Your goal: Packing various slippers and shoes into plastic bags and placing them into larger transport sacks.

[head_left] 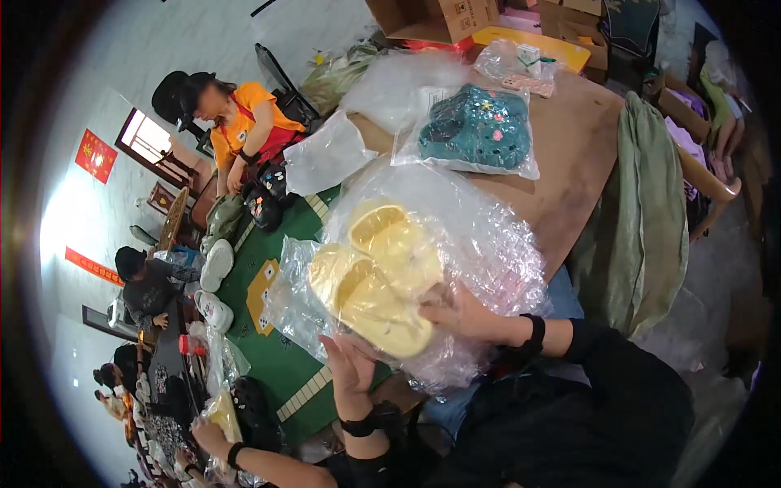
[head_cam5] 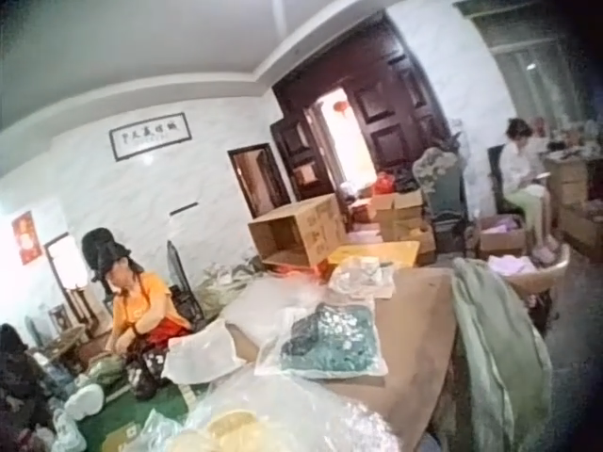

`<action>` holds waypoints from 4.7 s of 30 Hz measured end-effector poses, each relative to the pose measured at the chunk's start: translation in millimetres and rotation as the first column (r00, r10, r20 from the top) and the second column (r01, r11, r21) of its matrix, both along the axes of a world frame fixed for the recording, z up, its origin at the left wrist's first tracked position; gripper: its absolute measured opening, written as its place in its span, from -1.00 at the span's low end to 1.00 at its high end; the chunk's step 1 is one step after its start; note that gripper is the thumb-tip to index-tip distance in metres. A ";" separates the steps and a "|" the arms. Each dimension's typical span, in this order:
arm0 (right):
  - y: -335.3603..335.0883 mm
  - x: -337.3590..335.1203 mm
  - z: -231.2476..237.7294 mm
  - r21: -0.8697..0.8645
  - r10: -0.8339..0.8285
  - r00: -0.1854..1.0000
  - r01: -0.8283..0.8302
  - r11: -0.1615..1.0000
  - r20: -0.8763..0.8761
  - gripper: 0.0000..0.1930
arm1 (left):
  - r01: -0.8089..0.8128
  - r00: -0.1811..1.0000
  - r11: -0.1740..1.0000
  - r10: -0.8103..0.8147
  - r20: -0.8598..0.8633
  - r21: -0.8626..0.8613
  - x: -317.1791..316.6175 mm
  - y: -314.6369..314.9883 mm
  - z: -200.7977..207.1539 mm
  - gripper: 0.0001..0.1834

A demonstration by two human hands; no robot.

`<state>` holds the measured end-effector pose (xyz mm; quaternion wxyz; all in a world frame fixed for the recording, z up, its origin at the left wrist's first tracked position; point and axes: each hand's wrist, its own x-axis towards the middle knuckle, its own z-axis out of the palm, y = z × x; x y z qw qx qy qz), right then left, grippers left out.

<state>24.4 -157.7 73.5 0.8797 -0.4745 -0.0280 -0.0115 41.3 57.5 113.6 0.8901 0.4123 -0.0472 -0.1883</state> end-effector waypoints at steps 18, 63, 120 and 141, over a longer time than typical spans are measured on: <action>-59.0 -21.1 -39.6 0.588 0.737 0.672 -0.623 0.516 0.065 -0.31 | -0.220 0.962 0.974 0.224 -0.156 0.044 6.5 -10.0 -24.5 -0.34; -12.6 3.2 11.0 -0.933 0.576 0.736 0.242 0.267 0.355 -0.62 | -0.326 0.936 0.930 0.292 -0.197 -0.172 -30.2 -7.3 -3.1 -0.37; -150.1 -34.3 -6.5 -0.570 -0.442 0.815 0.579 0.582 0.375 -0.51 | -0.717 0.622 0.108 0.547 0.560 0.689 84.7 112.7 -18.9 0.35; -155.5 -37.9 -7.7 -0.467 -0.477 0.814 0.581 0.667 0.332 -0.60 | -0.587 0.663 -0.196 -0.673 0.328 0.786 -12.0 -27.6 -45.8 -0.13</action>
